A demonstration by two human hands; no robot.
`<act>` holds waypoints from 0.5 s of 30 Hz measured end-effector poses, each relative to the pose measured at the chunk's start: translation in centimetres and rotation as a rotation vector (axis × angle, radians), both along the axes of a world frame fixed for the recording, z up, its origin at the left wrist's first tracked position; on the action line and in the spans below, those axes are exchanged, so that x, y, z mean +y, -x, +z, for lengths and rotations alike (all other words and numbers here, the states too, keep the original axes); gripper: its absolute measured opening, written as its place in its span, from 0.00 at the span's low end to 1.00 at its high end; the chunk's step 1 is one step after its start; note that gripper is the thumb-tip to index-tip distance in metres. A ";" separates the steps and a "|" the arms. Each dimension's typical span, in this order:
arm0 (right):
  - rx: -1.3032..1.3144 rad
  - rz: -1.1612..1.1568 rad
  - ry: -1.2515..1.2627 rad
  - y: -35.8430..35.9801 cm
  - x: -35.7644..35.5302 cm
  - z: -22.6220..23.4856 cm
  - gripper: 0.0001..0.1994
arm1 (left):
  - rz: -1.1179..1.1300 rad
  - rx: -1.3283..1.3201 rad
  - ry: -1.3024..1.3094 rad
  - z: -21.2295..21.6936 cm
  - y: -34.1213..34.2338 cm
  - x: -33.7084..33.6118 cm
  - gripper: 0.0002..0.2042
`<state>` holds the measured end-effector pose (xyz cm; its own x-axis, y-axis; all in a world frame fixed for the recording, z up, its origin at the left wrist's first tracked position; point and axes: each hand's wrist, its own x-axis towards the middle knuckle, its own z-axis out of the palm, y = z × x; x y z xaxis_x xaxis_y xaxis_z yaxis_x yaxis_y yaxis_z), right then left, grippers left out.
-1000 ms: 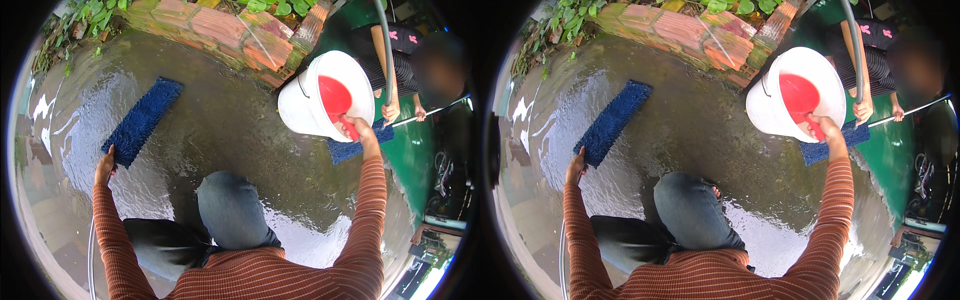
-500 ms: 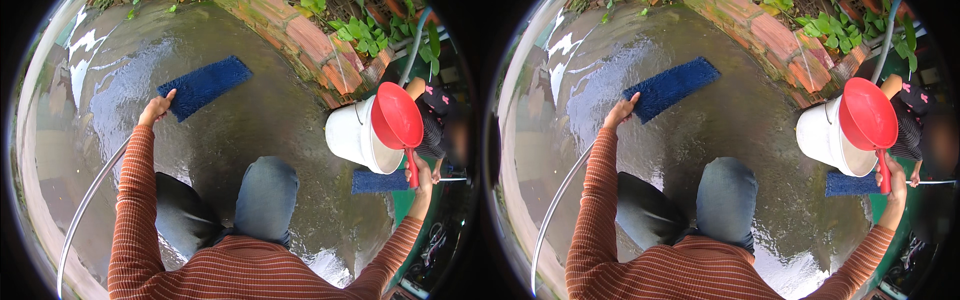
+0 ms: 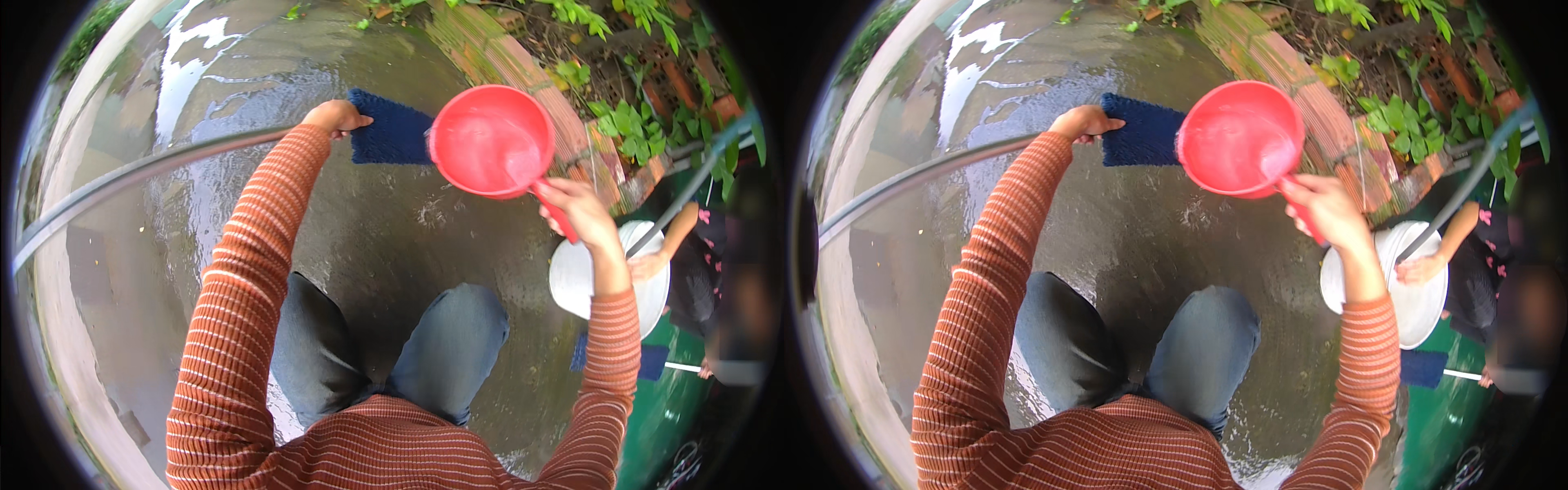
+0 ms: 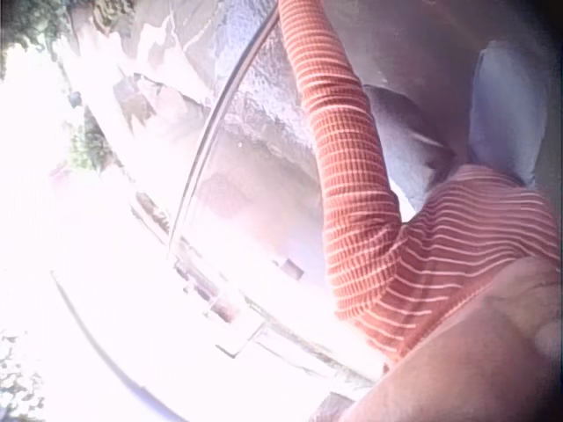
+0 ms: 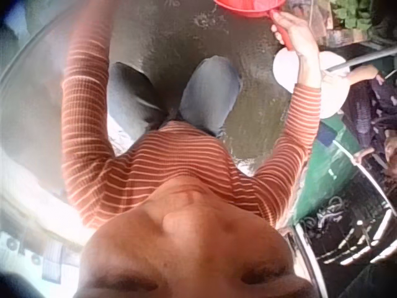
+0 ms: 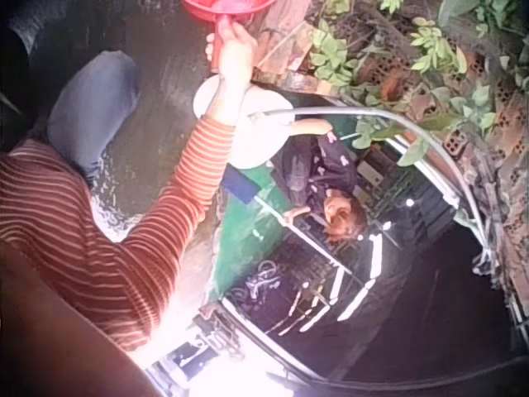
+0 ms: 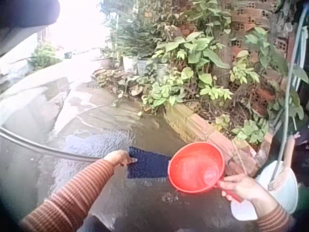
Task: The person washes a wet concrete floor using a mop and bucket, then prepares a drink by adding water to a container and stirring it. The person also moves a plastic stool and wipes a table.
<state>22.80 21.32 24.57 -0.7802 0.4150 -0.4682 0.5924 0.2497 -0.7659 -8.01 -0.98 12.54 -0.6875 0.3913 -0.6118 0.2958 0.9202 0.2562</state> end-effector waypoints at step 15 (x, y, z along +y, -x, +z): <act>-0.106 0.362 -0.690 18.1 -2.7 11.7 0.13 | -0.100 -0.056 0.357 12.4 3.9 5.6 0.26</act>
